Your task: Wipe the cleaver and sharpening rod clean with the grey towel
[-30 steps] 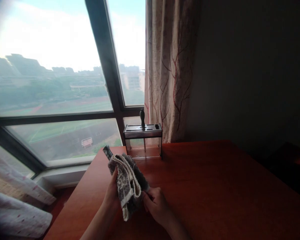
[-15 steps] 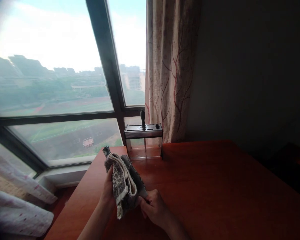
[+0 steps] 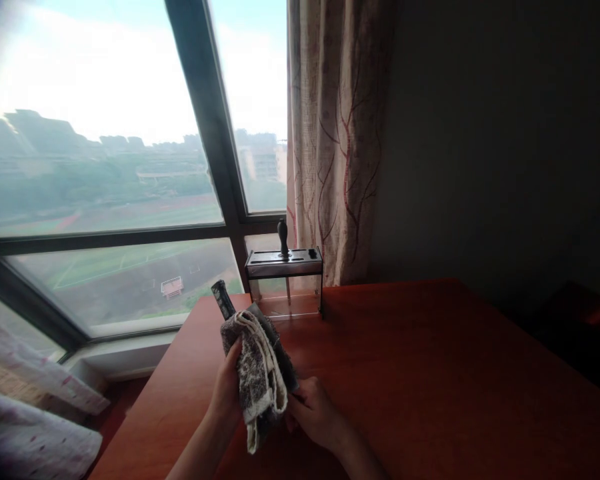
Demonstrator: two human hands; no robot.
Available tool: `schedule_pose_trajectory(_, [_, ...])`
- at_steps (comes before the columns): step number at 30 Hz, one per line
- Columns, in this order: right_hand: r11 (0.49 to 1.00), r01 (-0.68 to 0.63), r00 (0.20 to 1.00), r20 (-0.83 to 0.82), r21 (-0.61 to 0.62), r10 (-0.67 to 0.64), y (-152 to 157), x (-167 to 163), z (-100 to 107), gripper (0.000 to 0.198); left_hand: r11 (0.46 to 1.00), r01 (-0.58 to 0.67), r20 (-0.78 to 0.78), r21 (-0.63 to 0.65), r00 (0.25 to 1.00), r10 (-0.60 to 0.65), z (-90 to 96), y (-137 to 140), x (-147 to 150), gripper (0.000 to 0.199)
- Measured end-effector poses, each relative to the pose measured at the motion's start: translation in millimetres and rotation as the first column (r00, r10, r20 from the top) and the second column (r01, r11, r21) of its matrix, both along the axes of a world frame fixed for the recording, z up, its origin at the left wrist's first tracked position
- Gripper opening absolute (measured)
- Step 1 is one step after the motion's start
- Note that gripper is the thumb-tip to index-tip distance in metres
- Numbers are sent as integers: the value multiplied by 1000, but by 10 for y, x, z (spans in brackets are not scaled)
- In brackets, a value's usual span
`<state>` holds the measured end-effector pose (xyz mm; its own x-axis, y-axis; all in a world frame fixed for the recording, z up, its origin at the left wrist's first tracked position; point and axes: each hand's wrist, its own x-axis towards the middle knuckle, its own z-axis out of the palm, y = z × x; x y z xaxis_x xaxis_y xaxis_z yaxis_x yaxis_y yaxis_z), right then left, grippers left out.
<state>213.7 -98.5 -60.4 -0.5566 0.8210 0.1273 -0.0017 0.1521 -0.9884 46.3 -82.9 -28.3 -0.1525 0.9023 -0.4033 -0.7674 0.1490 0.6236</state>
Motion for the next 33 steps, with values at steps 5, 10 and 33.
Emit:
schedule_pose_trajectory(5, [991, -122, 990, 59, -52, 125, 106, 256, 196, 27, 994, -54, -164, 100, 984, 70, 116, 7, -165, 36])
schedule_pose_trajectory(10, [975, 213, 976, 24, 69, -215, 294, 434, 726, 33, 991, -47, -329, 122, 941, 85, 177, -22, -193, 37])
schedule_pose_trajectory(33, [695, -11, 553, 583, 719, -595, 438, -720, 1927, 34, 934, 116, -714, 339, 678, 175, 86, -79, -20, 26])
